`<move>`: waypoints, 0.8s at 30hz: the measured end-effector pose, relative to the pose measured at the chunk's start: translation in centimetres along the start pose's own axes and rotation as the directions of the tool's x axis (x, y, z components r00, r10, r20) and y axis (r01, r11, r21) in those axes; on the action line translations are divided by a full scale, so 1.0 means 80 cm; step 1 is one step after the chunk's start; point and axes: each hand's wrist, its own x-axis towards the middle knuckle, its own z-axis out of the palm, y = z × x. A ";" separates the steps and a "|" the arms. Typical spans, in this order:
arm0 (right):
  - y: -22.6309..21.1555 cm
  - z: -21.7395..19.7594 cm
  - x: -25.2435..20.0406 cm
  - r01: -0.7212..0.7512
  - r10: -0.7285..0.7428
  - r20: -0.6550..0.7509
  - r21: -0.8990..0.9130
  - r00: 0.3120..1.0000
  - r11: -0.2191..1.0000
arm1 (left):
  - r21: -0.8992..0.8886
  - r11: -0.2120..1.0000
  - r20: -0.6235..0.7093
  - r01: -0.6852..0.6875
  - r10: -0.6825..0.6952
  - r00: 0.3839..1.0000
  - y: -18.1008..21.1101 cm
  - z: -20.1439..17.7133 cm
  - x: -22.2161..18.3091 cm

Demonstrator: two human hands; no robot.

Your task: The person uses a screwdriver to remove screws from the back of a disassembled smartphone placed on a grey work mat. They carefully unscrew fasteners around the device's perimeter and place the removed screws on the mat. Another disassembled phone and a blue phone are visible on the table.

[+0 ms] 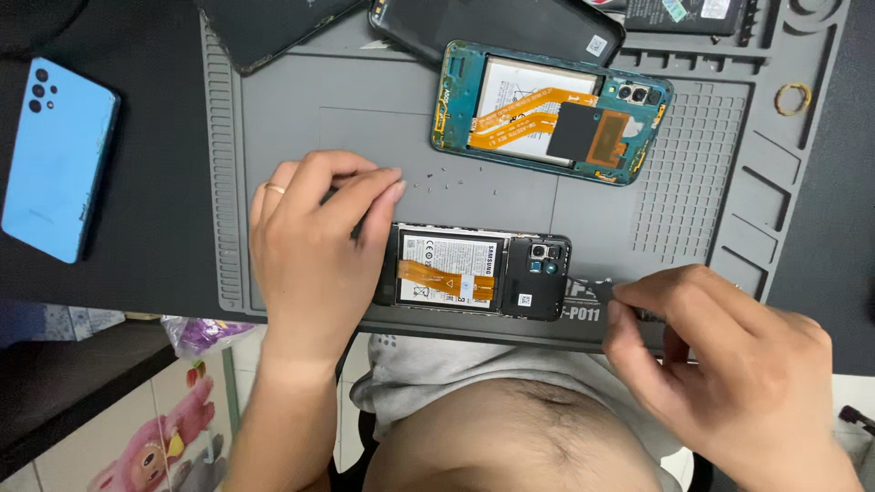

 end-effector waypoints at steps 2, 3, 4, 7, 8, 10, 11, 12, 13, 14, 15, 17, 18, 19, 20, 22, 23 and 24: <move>-0.001 -0.001 -0.001 -0.007 0.007 0.015 -0.039 1.000 0.999 | -0.010 1.000 -0.015 -0.001 0.001 1.000 -0.001 0.004 0.001; -0.001 -0.001 -0.002 -0.016 0.018 0.027 -0.075 0.999 0.997 | -0.017 1.000 -0.029 -0.007 0.006 1.000 -0.001 0.005 0.001; 0.001 0.001 -0.006 -0.010 0.012 0.028 -0.076 1.000 0.997 | -0.017 1.000 -0.033 -0.003 0.002 0.999 -0.001 0.006 0.002; 0.001 0.004 -0.016 0.100 -0.105 0.010 -0.393 0.994 0.914 | -0.036 0.999 -0.038 -0.024 0.023 0.999 -0.001 0.009 0.003; -0.003 0.003 -0.018 0.109 -0.115 0.020 -0.501 0.993 0.859 | -0.032 0.999 -0.032 -0.027 0.026 0.999 0.000 0.010 0.003; -0.010 0.000 -0.016 0.119 -0.129 0.027 -0.600 0.991 0.791 | -0.024 0.999 -0.030 -0.029 0.028 0.999 0.000 0.010 0.004; -0.013 -0.003 -0.012 0.168 -0.147 0.087 -0.641 0.985 0.749 | -0.043 0.998 -0.032 -0.040 0.038 0.999 0.001 0.010 0.004; -0.015 -0.007 -0.008 0.220 -0.162 0.150 -0.676 0.975 0.703 | -0.063 0.997 -0.033 -0.048 0.046 0.998 0.001 0.010 0.005; -0.021 -0.009 -0.005 0.224 -0.168 0.149 -0.675 0.974 0.703 | -0.058 0.997 -0.036 -0.045 0.042 0.998 0.001 0.009 0.005; -0.026 -0.011 -0.001 0.226 -0.093 0.222 -0.707 0.971 0.670 | -0.055 0.997 -0.037 -0.050 0.048 0.998 0.002 0.009 0.004; -0.032 -0.013 0.002 0.231 -0.013 0.288 -0.738 0.957 0.635 | -0.052 0.997 -0.037 -0.056 0.054 0.998 0.001 0.009 0.003; -0.038 -0.014 0.007 0.248 -0.029 0.306 -0.707 0.951 0.662 | -0.046 0.998 -0.025 -0.043 0.042 0.999 0.002 0.008 0.003; -0.041 -0.015 0.010 0.250 -0.029 0.318 -0.681 0.948 0.689 | -0.048 0.998 -0.011 -0.045 0.045 0.999 0.002 0.007 0.002; -0.042 -0.013 0.012 0.262 -0.040 0.325 -0.677 0.945 0.687 | -0.045 0.998 -0.013 -0.033 0.032 0.999 0.000 0.007 0.000; -0.043 -0.012 0.013 0.250 -0.072 0.267 -0.728 0.961 0.638 | -0.051 0.998 -0.003 -0.034 0.034 0.999 -0.002 0.006 -0.001; -0.041 -0.012 0.016 0.236 -0.111 0.212 -0.776 0.971 0.585 | -0.057 0.998 0.004 -0.029 0.029 1.000 -0.006 0.006 -0.004; -0.038 -0.013 0.016 0.192 -0.053 0.215 -0.699 0.975 0.689 | -0.032 0.999 0.021 -0.019 0.020 1.000 -0.009 0.005 -0.006; -0.036 -0.015 0.016 0.136 0.007 0.226 -0.612 0.974 0.779 | -0.008 1.000 0.040 -0.011 0.011 0.999 -0.011 0.005 -0.008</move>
